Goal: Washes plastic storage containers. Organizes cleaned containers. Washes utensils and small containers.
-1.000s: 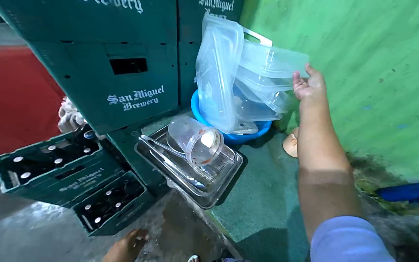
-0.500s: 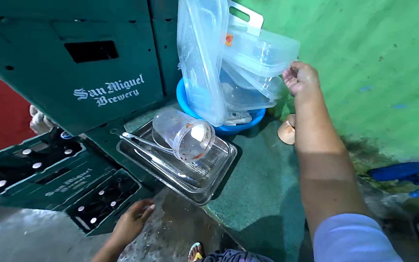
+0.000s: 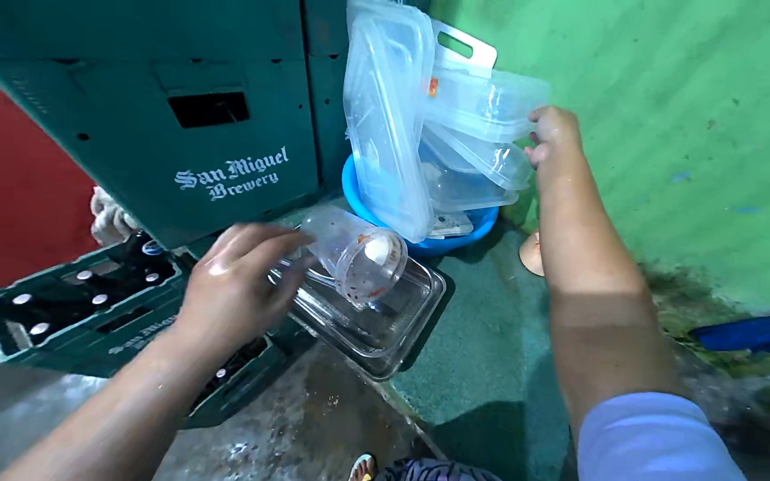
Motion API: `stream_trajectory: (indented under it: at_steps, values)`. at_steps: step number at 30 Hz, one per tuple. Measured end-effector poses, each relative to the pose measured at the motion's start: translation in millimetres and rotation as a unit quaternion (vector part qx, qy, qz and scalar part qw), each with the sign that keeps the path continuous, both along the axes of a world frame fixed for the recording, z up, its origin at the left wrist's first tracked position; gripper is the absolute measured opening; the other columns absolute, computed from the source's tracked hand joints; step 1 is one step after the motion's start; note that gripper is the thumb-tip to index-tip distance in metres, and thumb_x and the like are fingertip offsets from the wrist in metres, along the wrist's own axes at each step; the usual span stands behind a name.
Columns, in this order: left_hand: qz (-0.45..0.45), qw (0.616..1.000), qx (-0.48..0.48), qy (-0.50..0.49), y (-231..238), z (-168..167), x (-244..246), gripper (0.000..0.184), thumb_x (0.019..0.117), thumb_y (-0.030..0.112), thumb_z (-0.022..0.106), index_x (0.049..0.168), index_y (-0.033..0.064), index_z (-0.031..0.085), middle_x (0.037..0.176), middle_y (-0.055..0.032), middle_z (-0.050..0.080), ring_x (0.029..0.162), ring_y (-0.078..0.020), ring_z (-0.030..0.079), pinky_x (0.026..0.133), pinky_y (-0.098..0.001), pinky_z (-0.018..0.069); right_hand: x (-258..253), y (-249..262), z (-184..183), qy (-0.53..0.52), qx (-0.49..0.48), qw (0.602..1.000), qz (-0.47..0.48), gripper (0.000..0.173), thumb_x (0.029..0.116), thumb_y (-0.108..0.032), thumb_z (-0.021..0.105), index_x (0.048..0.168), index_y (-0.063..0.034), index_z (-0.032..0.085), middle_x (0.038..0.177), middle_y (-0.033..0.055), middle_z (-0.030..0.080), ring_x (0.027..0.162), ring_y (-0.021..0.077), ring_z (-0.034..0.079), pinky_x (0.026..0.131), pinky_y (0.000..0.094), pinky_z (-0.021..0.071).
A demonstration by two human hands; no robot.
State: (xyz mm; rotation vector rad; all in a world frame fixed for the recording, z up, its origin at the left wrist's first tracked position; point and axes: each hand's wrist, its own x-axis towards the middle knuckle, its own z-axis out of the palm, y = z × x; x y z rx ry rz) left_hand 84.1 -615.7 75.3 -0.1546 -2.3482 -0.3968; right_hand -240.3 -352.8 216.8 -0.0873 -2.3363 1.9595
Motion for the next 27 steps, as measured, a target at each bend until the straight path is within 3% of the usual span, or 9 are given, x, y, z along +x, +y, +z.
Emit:
stream_trajectory:
  at_steps: [3,5,8,11,15,20,24,27]
  values:
    - [-0.1,0.985,-0.126,0.058,64,74,-54,0.026,0.0995,0.022,0.057,0.109,0.0047,0.074,0.107,-0.017,0.072,0.099,-0.0378,0.068,0.084,-0.0538,0.0546,-9,8,-10,0.049,0.033,0.997,0.047,0.042,0.1013,-0.011,0.054,0.143,-0.0061,0.056,0.146,0.0165,0.053,0.132,0.0312,0.052,0.102,0.0517,0.0478]
    - [-0.132,0.973,-0.19,0.009,107,101,-94,0.023,0.1003,0.02,0.059,0.107,0.0045,0.074,0.108,-0.0167,0.071,0.102,-0.0379,0.067,0.081,-0.0533,0.0543,-10,16,-15,0.115,0.137,0.98,0.081,0.039,0.0966,-0.009,0.058,0.135,-0.0035,0.062,0.134,0.0174,0.061,0.12,0.0289,0.061,0.097,0.0482,0.0524]
    - [-0.074,0.945,-0.224,-0.225,156,126,-150,0.04,0.103,0.024,0.06,0.134,-0.0013,0.061,0.14,-0.0223,0.056,0.125,-0.0431,0.056,0.094,-0.0583,0.0481,3,26,-11,0.224,0.353,0.898,0.137,0.034,0.095,-0.013,0.067,0.127,-0.0041,0.067,0.135,0.0201,0.061,0.121,0.0345,0.061,0.102,0.053,0.0492]
    - [-0.002,0.925,-0.225,-0.305,176,122,-193,0.064,0.0959,0.016,0.067,0.153,-0.0025,0.042,0.161,-0.0214,0.036,0.133,-0.0456,0.048,0.094,-0.0609,0.0473,7,29,-6,0.299,0.481,0.806,0.172,0.028,0.0992,-0.017,0.065,0.125,-0.0044,0.068,0.131,0.0223,0.061,0.112,0.0363,0.064,0.096,0.0529,0.0529]
    - [0.028,0.927,-0.233,-0.293,181,111,-212,0.074,0.095,0.008,0.064,0.159,-0.0021,0.029,0.164,-0.0209,0.03,0.132,-0.0464,0.047,0.092,-0.06,0.0479,-2,23,8,0.266,0.514,0.788,0.211,0.022,0.0971,-0.012,0.069,0.115,0.0019,0.067,0.125,0.0243,0.06,0.116,0.0394,0.061,0.099,0.0567,0.0494]
    - [0.051,0.942,-0.233,-0.236,175,111,-220,0.071,0.0923,0.003,0.063,0.157,-0.0015,0.034,0.166,-0.0148,0.027,0.128,-0.0432,0.049,0.086,-0.0557,0.0506,-7,11,38,0.183,0.528,0.79,0.252,0.02,0.1019,-0.012,0.062,0.116,0.0012,0.064,0.132,0.0223,0.056,0.107,0.0331,0.067,0.093,0.0513,0.0575]
    - [0.062,0.957,-0.209,-0.193,169,117,-218,0.072,0.0955,0.001,0.059,0.159,-0.0018,0.027,0.162,-0.0197,0.031,0.125,-0.0445,0.051,0.085,-0.0541,0.0516,0,2,58,0.197,0.539,0.78,0.25,0.022,0.1043,-0.014,0.057,0.118,0.0025,0.061,0.129,0.023,0.057,0.102,0.0319,0.068,0.091,0.0509,0.0566]
    - [0.063,0.964,-0.202,-0.162,163,120,-217,0.068,0.0946,0.001,0.06,0.157,-0.001,0.033,0.157,-0.0204,0.038,0.124,-0.0445,0.052,0.084,-0.0546,0.0516,5,-5,68,0.2,0.549,0.77,0.254,0.024,0.1058,-0.017,0.056,0.119,0.0024,0.06,0.125,0.023,0.059,0.101,0.0325,0.068,0.091,0.0523,0.0568]
